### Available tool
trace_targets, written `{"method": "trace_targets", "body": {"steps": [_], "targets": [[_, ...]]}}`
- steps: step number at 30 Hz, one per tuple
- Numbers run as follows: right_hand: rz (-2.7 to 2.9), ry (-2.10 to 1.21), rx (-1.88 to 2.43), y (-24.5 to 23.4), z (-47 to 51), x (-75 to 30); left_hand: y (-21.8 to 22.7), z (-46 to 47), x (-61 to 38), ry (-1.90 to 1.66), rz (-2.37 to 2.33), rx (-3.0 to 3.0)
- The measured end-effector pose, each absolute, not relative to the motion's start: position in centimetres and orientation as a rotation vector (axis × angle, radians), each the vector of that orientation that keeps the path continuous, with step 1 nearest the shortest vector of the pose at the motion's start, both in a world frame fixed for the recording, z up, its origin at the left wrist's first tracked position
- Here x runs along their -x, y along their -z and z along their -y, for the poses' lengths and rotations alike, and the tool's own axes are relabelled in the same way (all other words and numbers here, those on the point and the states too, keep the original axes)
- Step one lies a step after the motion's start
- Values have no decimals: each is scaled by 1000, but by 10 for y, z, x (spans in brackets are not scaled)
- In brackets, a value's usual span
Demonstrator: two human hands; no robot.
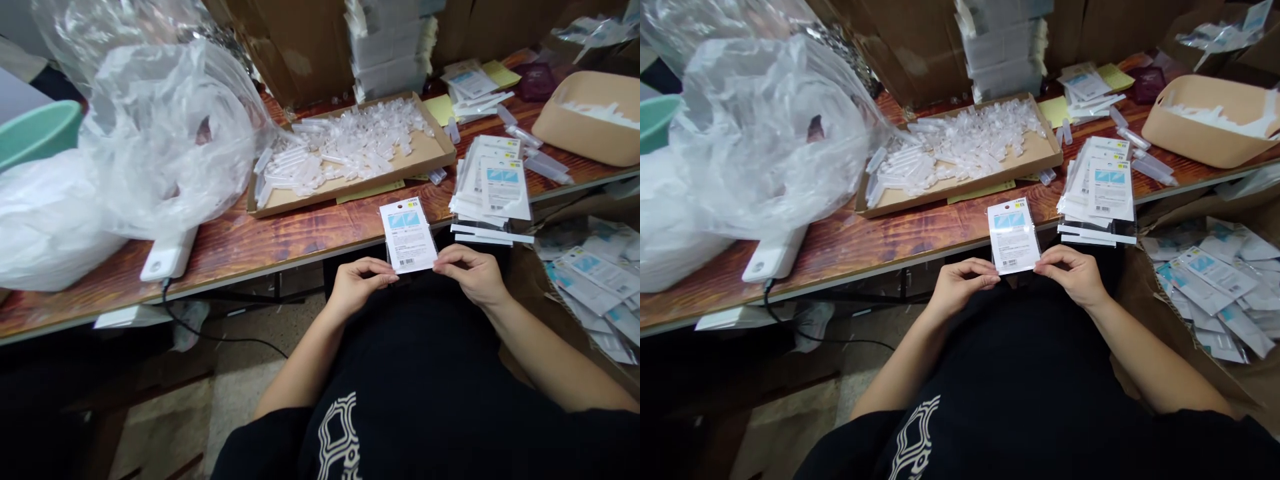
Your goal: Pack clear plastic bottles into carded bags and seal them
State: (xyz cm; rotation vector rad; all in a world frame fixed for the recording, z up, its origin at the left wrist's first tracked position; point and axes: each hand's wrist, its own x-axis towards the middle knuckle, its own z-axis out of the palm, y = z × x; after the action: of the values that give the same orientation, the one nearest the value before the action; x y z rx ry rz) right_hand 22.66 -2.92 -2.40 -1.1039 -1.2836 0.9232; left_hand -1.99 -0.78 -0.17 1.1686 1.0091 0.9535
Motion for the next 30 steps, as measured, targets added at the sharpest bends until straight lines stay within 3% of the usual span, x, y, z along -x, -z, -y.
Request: {"method": "trace_targets", "body": {"steps": [12,30], "targets": [[988,-1027,1172,25,27,-212,10,23,0,-1127,-1099,-775],[903,-992,1301,27,22,-191,17,22,-14,-1289,-1221,-756]]}}
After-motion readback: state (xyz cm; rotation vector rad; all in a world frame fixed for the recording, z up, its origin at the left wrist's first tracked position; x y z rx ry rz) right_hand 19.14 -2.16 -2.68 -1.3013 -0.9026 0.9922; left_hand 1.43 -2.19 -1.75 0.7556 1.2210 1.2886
